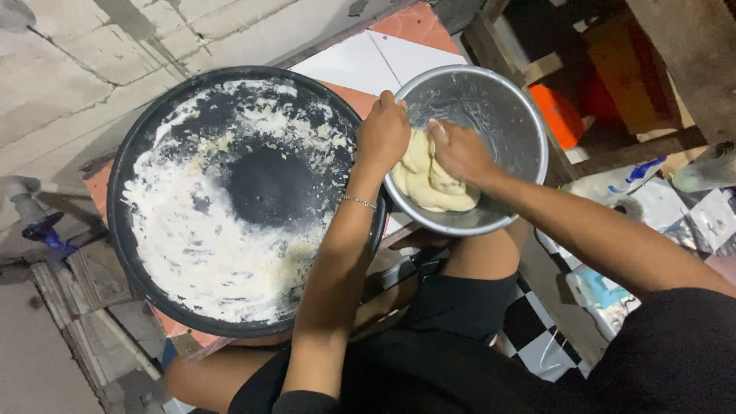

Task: Kneading a large batch of dough by hand in a metal bowl and adding flour.

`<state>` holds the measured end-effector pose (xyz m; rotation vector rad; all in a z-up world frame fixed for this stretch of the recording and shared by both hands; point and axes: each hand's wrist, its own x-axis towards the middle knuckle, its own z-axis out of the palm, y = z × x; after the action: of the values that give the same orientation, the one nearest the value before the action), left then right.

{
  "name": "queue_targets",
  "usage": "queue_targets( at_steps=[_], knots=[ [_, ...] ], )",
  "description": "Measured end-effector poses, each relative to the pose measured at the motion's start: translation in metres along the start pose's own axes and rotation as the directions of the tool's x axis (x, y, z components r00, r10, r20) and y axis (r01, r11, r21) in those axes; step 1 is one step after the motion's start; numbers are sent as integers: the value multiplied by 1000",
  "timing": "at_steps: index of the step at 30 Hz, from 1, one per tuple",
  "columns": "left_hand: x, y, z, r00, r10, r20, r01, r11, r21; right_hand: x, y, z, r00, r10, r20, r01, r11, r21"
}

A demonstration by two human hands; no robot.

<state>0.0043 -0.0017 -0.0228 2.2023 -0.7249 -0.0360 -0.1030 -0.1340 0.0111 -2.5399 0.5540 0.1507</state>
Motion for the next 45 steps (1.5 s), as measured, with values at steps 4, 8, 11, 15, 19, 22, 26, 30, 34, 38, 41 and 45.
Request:
queue_targets(
  at_steps=[4,8,11,15,19,22,26,30,34,38,41,45],
  knots=[
    [-7,-1,-4,997,67,-42,-59,984,171,-11,-9,12,993,-66,-98,65,998,-16],
    [-13,6,-3,977,113,-179,-54,949,309,7,8,38,883,-363,-297,309,927,-214],
    [-2,8,-17,936,247,-252,-124,898,421,42,38,62,789,-516,-332,399,843,-361],
    [-7,9,-2,951,113,-287,-3,933,359,56,45,73,701,-624,-346,530,780,-333],
    [-8,2,11,953,119,-279,7,910,415,71,60,94,633,-683,-363,555,728,-403],
    [-4,-1,13,931,79,-356,38,950,310,64,43,77,658,-666,-352,535,742,-403],
    [-8,-7,7,962,151,-229,-74,947,313,48,26,46,804,-560,-201,546,828,-126],
    [-7,-8,3,991,88,-105,-61,970,235,-19,-39,-48,949,-188,252,66,903,424],
    [-8,5,-10,1000,5,-25,-3,996,91,-16,-15,-48,950,-239,199,146,907,394],
    [-13,13,-18,997,-65,30,63,995,72,5,3,0,910,-416,0,410,897,165],
    [-12,18,-24,992,-102,71,97,993,69,28,19,42,854,-520,-26,508,844,-170],
    [-10,21,-29,979,-135,154,129,990,49,-14,-15,-6,730,-683,19,676,717,-171]
  ],
)
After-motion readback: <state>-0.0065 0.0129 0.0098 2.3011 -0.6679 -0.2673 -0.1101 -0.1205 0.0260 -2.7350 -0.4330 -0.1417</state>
